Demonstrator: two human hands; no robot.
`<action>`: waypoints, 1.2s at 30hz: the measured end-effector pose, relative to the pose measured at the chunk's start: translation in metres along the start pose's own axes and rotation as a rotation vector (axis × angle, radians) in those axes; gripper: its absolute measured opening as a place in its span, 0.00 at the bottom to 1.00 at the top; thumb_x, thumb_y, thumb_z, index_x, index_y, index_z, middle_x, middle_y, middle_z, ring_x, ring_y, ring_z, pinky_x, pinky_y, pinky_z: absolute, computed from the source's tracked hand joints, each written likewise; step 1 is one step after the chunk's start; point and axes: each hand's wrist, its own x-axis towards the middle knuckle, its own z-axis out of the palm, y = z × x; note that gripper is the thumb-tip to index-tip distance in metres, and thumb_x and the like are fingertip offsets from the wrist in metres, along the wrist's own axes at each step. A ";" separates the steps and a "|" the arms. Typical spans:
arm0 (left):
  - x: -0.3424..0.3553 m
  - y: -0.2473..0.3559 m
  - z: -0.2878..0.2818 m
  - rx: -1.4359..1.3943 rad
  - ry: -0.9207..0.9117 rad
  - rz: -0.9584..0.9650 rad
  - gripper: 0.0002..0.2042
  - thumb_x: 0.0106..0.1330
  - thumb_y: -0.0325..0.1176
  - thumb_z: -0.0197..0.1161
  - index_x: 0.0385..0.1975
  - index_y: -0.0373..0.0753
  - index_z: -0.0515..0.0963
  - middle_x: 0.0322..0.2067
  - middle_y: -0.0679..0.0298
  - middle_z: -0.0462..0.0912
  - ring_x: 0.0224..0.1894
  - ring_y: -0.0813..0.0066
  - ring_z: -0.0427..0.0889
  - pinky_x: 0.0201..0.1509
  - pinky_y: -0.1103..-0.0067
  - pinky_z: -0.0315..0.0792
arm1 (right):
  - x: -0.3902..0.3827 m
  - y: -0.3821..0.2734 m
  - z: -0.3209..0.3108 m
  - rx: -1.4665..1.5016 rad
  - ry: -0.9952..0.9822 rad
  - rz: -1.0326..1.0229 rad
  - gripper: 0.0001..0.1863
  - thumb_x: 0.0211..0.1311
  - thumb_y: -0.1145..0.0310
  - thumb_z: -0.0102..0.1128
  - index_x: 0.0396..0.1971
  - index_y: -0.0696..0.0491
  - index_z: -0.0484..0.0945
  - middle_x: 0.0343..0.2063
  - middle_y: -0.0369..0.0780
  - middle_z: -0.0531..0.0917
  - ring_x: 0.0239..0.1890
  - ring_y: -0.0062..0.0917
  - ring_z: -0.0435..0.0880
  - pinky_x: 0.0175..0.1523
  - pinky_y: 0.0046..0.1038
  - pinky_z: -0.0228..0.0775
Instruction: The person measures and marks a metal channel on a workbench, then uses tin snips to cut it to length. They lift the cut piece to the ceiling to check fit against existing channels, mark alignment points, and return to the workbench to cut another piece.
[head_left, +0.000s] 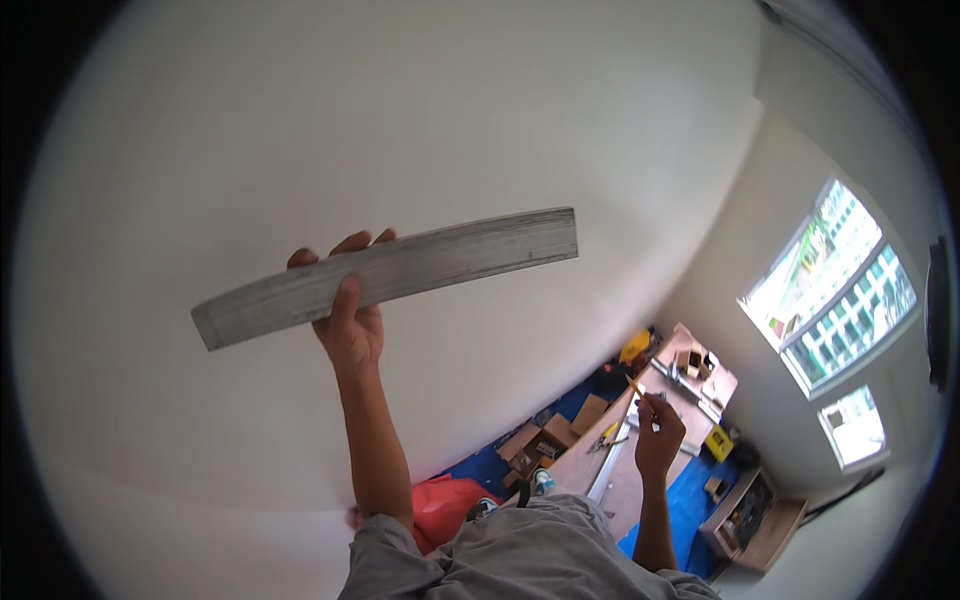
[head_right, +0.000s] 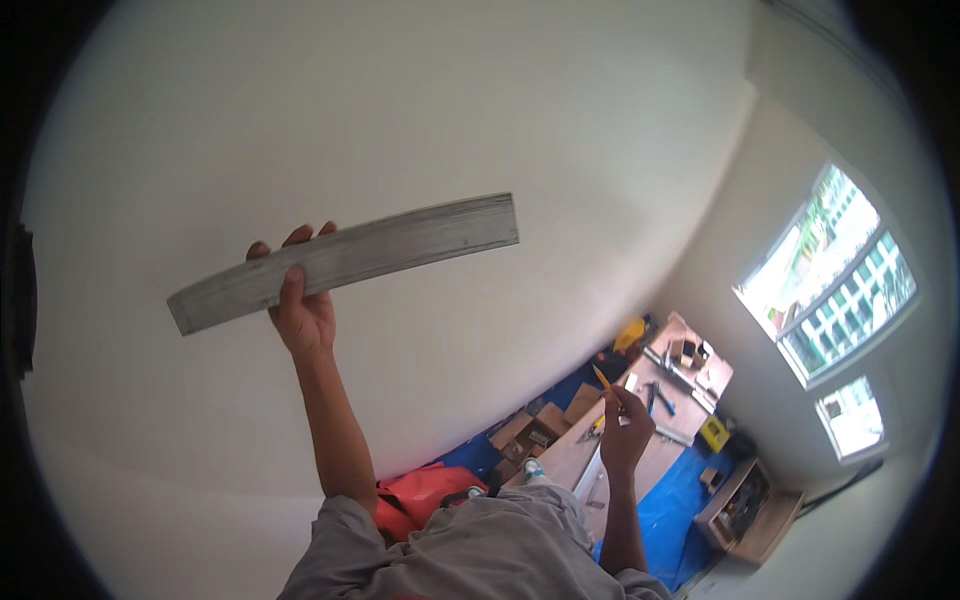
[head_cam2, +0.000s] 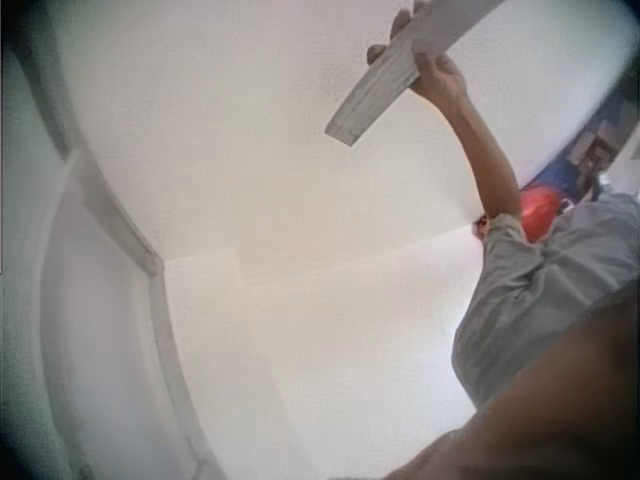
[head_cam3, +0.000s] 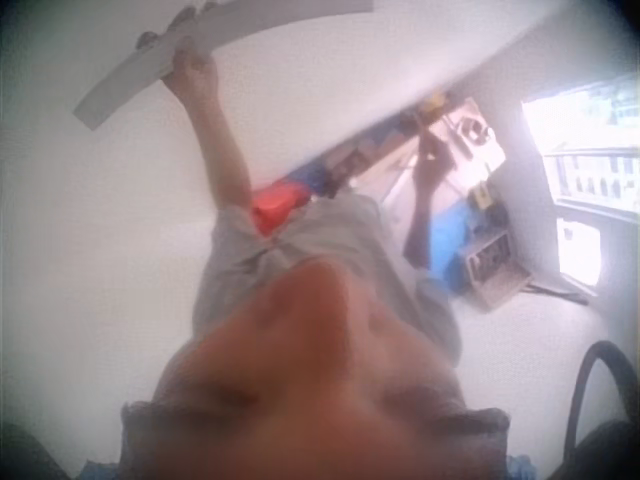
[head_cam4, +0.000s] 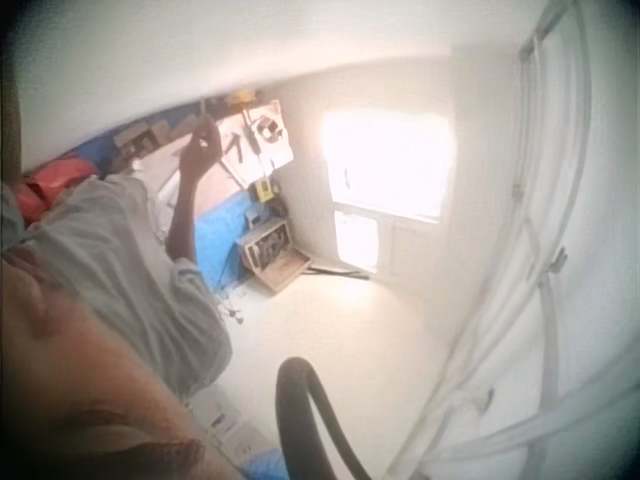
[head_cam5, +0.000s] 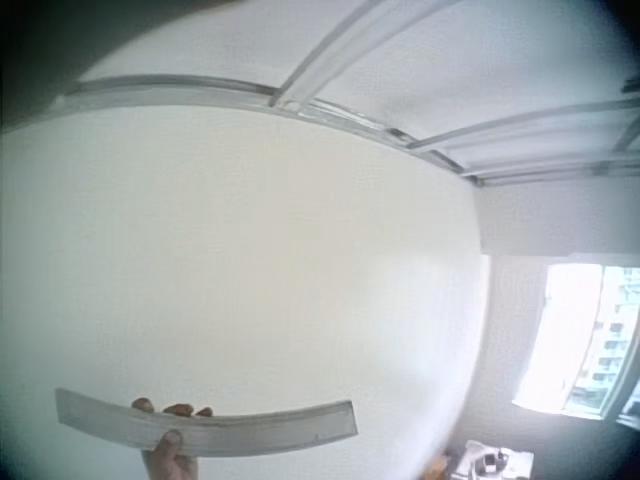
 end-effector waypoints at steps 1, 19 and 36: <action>0.004 -0.008 -0.001 -0.023 -0.053 0.002 0.22 0.67 0.27 0.68 0.57 0.53 0.68 0.54 0.51 0.82 0.61 0.40 0.79 0.71 0.51 0.72 | 0.007 -0.003 0.003 -0.018 0.044 0.066 0.12 0.68 0.67 0.68 0.45 0.59 0.87 0.34 0.41 0.90 0.36 0.22 0.87 0.44 0.26 0.77; -0.137 -0.036 0.002 0.309 0.000 -0.482 0.23 0.71 0.35 0.63 0.61 0.41 0.61 0.54 0.46 0.79 0.60 0.38 0.79 0.69 0.48 0.71 | -0.122 0.046 -0.061 0.033 -0.015 0.358 0.13 0.79 0.67 0.52 0.45 0.61 0.79 0.28 0.43 0.88 0.31 0.26 0.88 0.39 0.28 0.78; -0.267 -0.120 0.105 0.869 -0.620 -0.840 0.15 0.72 0.29 0.62 0.52 0.39 0.65 0.52 0.47 0.81 0.58 0.56 0.79 0.66 0.62 0.71 | -0.145 0.227 -0.182 -0.101 -0.114 0.725 0.12 0.61 0.72 0.67 0.44 0.57 0.80 0.36 0.49 0.88 0.41 0.43 0.87 0.47 0.41 0.77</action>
